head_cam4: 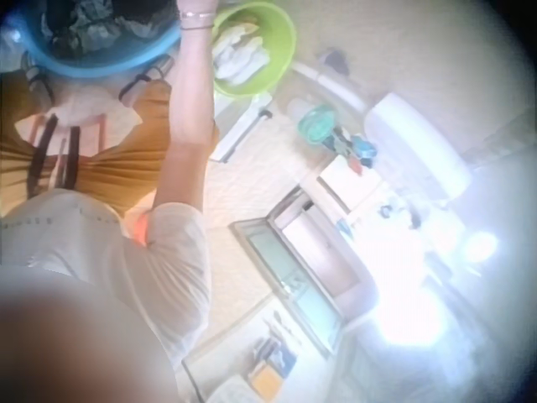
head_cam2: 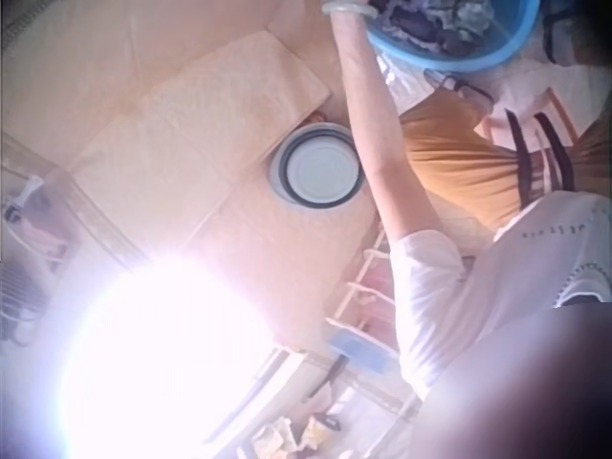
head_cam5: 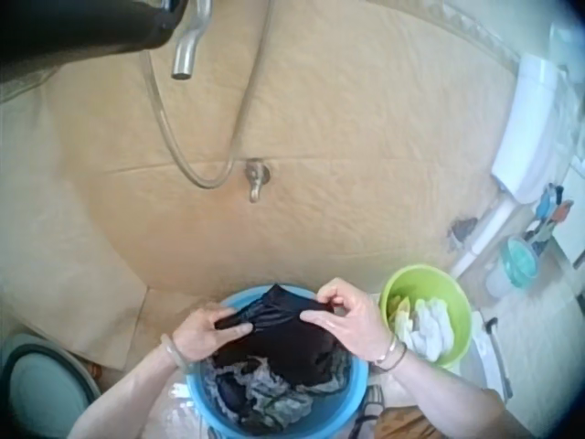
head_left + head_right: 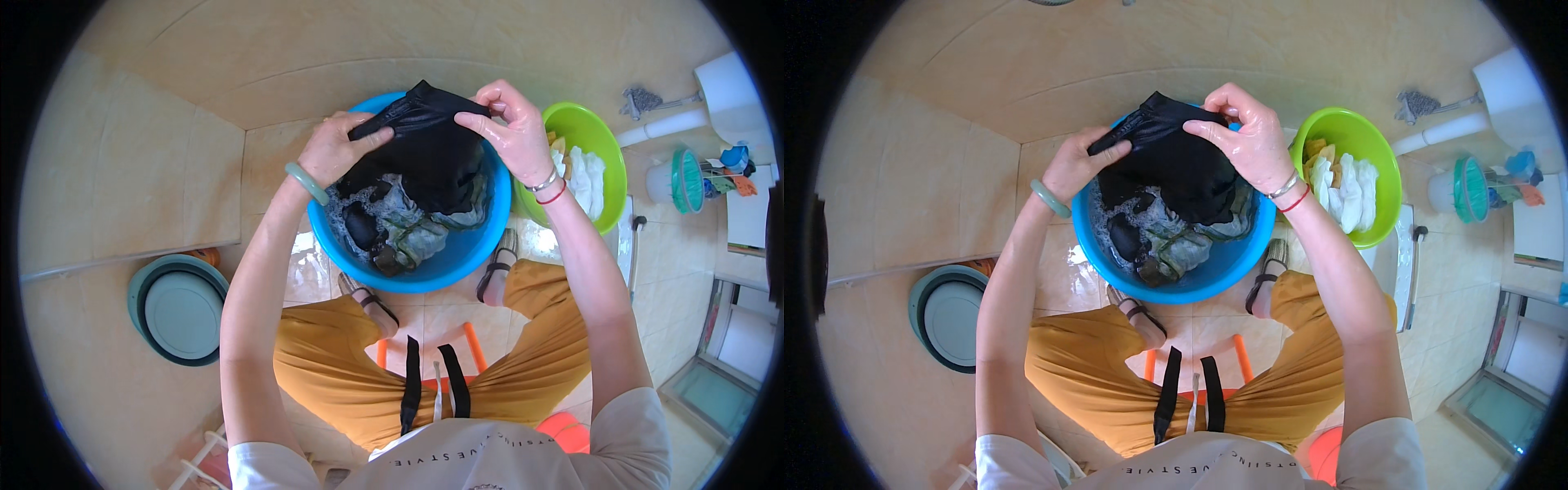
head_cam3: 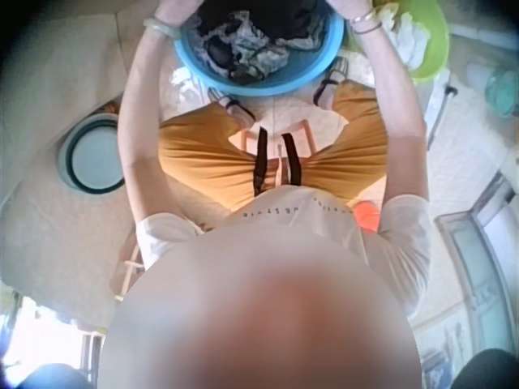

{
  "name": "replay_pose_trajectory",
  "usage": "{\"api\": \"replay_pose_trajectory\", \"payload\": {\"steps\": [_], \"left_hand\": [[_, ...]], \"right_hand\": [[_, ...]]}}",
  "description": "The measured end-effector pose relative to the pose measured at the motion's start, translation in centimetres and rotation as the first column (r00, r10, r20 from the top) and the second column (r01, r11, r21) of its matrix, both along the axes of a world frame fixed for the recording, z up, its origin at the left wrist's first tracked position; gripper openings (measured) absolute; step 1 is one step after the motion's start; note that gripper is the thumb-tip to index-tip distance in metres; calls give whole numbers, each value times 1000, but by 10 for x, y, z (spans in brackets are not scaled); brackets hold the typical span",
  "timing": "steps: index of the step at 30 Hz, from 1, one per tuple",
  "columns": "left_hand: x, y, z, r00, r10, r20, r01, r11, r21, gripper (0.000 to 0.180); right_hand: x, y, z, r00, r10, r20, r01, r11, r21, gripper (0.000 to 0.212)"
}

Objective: The person sits on a small stool and hand-washes various garments in a blue basin filled with soapy water. They scrub and rinse a yellow cloth, a white cloth, a black garment, and a grey patterned cloth, transferring each item to a green bucket after washing.

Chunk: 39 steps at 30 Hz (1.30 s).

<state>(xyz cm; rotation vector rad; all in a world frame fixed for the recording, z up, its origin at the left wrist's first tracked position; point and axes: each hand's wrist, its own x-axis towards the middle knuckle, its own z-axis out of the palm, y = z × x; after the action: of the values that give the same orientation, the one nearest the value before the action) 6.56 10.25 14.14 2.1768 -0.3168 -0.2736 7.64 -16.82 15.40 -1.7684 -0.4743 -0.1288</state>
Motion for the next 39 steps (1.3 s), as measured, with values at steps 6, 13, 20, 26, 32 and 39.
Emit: {"api": "replay_pose_trajectory", "payload": {"steps": [6,13,20,26,32,39], "left_hand": [[4,-29,24,997,70,-46,-81,932,-352,30],[4,-32,7,961,261,95,-183,851,-492,15],[15,10,-45,929,369,22,-313,818,-482,37],[13,-40,-126,958,266,112,-276,957,86,24],[-16,-80,-226,996,92,12,-88,889,450,25],[-12,-85,-284,985,1,-174,113,755,646,33]], "right_hand": [[-10,24,25,971,56,231,-14,983,-182,32],[22,-22,-42,987,76,142,81,528,-845,33],[21,-5,-46,960,-108,258,178,947,-268,24],[16,-12,-145,971,-107,212,214,781,-586,28],[-15,0,-238,972,-213,-95,71,659,-749,50],[-17,20,-307,952,-262,-159,-7,501,-865,46]]}}
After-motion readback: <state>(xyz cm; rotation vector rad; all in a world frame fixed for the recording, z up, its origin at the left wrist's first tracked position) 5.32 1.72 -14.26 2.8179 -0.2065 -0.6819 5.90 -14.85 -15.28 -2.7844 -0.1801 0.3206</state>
